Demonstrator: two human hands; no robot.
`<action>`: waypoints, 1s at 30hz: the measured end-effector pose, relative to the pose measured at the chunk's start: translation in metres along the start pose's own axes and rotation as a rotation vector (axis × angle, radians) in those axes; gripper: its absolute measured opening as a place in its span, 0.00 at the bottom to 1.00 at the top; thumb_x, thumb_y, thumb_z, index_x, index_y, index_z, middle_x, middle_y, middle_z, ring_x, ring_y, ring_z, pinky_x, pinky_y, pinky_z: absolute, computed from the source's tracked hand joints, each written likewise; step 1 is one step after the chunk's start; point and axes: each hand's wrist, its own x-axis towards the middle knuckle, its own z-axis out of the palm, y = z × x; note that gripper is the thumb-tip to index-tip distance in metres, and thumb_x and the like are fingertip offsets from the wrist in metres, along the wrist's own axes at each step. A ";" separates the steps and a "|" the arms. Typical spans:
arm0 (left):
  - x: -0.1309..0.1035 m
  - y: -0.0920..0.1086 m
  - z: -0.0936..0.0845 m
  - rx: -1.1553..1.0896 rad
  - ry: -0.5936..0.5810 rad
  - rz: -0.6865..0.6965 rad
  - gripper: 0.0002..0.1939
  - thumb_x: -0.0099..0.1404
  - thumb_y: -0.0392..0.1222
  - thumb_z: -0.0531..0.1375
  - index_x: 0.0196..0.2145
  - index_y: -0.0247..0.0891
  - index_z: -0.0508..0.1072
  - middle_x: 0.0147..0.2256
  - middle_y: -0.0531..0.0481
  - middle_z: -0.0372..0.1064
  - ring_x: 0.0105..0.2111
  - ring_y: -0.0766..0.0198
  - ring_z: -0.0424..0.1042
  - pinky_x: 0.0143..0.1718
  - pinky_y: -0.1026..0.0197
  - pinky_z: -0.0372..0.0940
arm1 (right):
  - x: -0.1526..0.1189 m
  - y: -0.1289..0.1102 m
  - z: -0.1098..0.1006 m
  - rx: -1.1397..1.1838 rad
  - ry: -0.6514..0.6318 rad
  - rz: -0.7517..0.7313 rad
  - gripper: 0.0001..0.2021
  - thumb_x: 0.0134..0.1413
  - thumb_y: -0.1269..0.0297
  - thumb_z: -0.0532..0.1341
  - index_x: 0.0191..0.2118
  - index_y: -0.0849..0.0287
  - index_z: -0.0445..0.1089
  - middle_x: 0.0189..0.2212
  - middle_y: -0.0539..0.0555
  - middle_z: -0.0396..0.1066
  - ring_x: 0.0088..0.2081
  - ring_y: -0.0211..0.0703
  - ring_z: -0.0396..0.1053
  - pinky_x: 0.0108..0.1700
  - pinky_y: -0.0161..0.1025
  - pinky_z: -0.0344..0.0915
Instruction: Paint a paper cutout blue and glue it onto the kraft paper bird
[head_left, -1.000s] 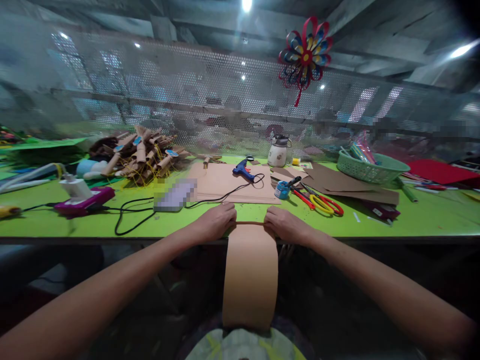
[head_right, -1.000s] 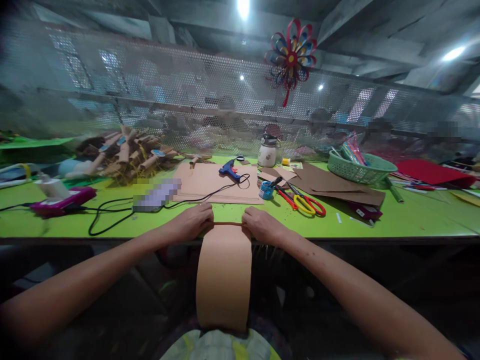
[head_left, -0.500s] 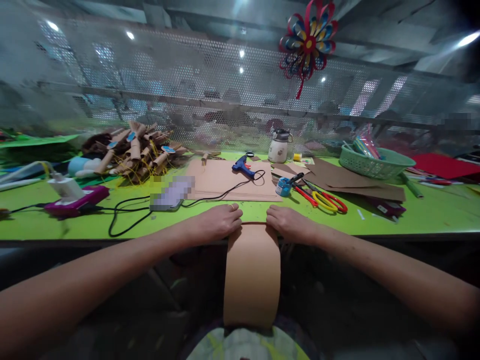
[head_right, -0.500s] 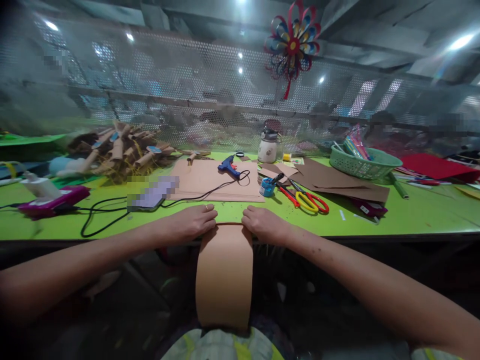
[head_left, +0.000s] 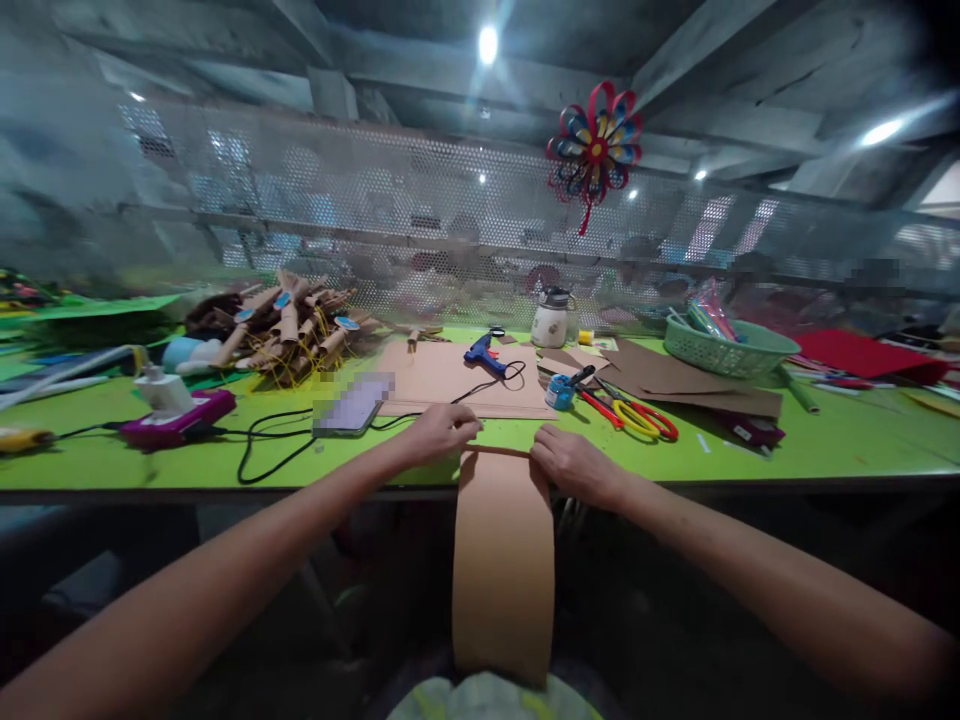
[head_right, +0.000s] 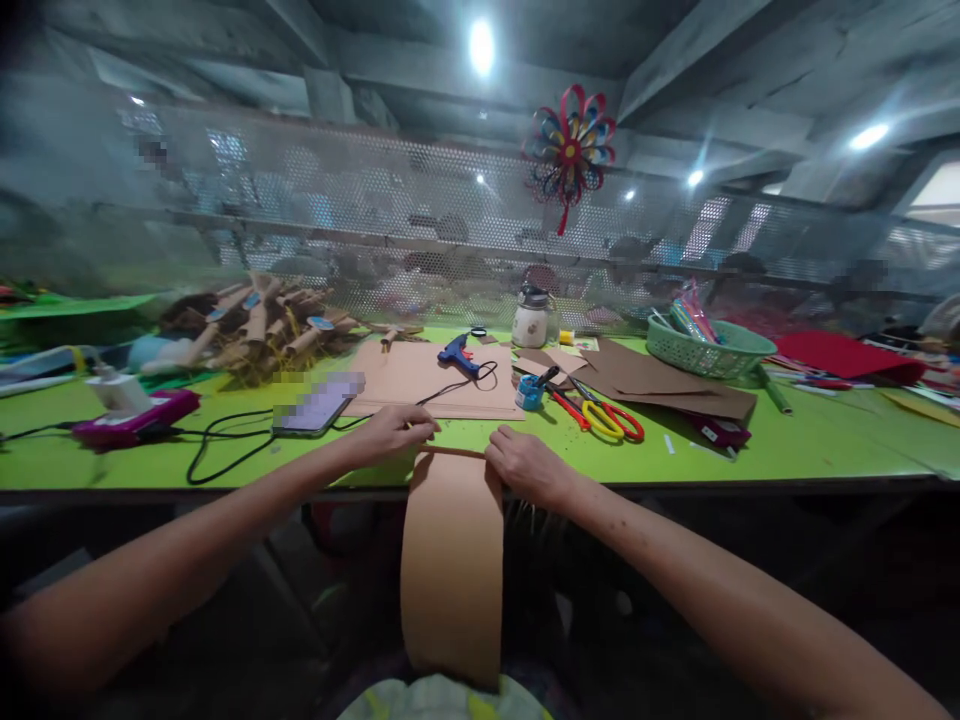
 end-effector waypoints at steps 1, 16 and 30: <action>0.005 0.002 0.001 -0.028 -0.007 -0.034 0.18 0.65 0.49 0.50 0.31 0.35 0.73 0.28 0.48 0.68 0.29 0.62 0.65 0.31 0.62 0.59 | 0.000 -0.001 0.000 -0.010 0.020 0.004 0.09 0.61 0.77 0.52 0.31 0.63 0.66 0.30 0.59 0.64 0.34 0.48 0.57 0.32 0.42 0.53; -0.011 0.023 0.022 -0.157 -0.126 -0.116 0.24 0.59 0.61 0.53 0.20 0.38 0.57 0.20 0.57 0.46 0.22 0.69 0.46 0.22 0.64 0.41 | -0.003 -0.016 -0.015 -0.023 0.157 0.012 0.11 0.61 0.77 0.51 0.30 0.60 0.65 0.29 0.58 0.63 0.33 0.48 0.56 0.35 0.43 0.56; -0.036 0.044 0.021 0.071 -0.005 0.158 0.16 0.68 0.46 0.53 0.33 0.34 0.76 0.24 0.50 0.70 0.24 0.67 0.65 0.26 0.67 0.51 | 0.003 -0.040 -0.049 1.074 0.072 0.678 0.16 0.58 0.55 0.58 0.37 0.64 0.74 0.30 0.54 0.73 0.31 0.41 0.67 0.33 0.37 0.63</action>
